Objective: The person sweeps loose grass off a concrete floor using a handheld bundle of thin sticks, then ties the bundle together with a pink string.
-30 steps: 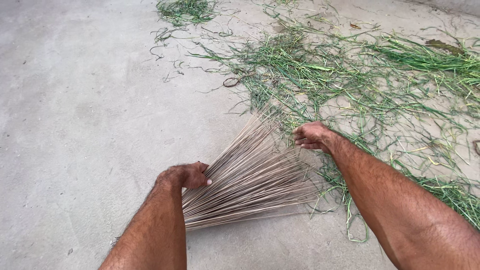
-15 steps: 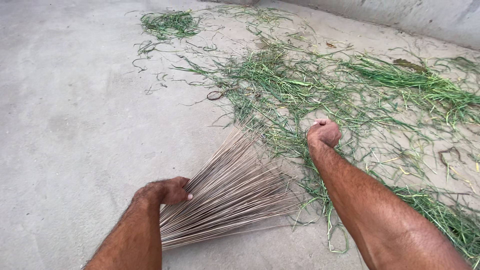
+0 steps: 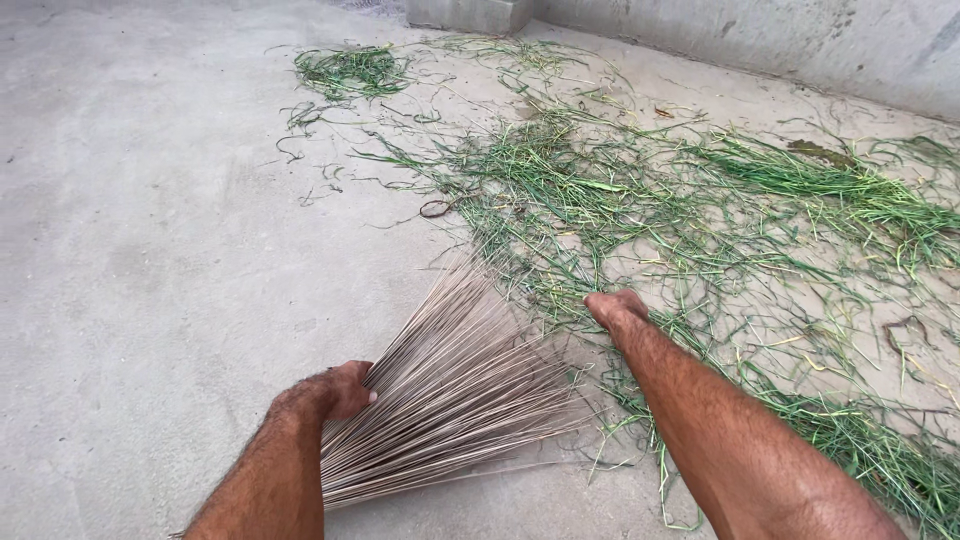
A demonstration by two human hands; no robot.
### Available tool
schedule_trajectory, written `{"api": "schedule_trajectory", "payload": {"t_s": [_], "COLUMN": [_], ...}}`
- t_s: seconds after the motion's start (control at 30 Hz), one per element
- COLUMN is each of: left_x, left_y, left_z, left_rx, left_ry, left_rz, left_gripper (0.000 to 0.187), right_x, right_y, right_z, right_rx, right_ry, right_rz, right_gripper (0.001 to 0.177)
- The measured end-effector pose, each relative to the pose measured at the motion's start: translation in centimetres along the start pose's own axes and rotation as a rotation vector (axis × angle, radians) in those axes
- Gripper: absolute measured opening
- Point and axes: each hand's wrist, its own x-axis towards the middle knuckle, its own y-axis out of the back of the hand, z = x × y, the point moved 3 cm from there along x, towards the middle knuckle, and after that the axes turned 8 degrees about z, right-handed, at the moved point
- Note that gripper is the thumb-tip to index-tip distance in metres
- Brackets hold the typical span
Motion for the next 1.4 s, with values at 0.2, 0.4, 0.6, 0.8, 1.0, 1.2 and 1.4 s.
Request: {"api": "schedule_trajectory", "payload": {"t_s": [0.2, 0.4, 0.6, 0.8, 1.0, 1.2, 1.4], "left_x": [0.4, -1.2, -1.5, -1.8, -2.1, -1.4, -0.9], "left_y": [-0.1, 0.3, 0.7, 0.7, 0.9, 1.0, 1.2], "left_z": [-0.1, 0.7, 1.0, 0.9, 1.1, 0.7, 0.4], "left_rx": [-0.025, 0.0, -0.026, 0.021, 0.113, -0.037, 0.051], "left_ry": [0.03, 0.033, 0.023, 0.037, -0.014, 0.04, -0.013], "left_rz": [0.001, -0.029, -0.128, -0.115, -0.111, -0.133, -0.031], "left_gripper": [0.061, 0.06, 0.063, 0.065, 0.062, 0.063, 0.059], "right_x": [-3.2, -8.6, -9.5, -10.0, -9.5, -9.0, -7.5], "right_y": [1.3, 4.5, 3.5, 2.4, 1.0, 3.6, 4.6], "right_z": [-0.7, -3.5, -8.3, -10.9, -11.1, -10.1, -7.0], "right_rx": [0.221, -0.095, 0.255, 0.145, 0.16, 0.148, -0.137], "right_ry": [-0.136, 0.269, 0.656, 0.906, 1.11, 0.463, 0.395], "right_rz": [-0.21, 0.023, 0.041, -0.041, -0.054, 0.076, 0.229], "right_gripper": [0.03, 0.018, 0.036, 0.018, 0.035, 0.048, 0.066]}}
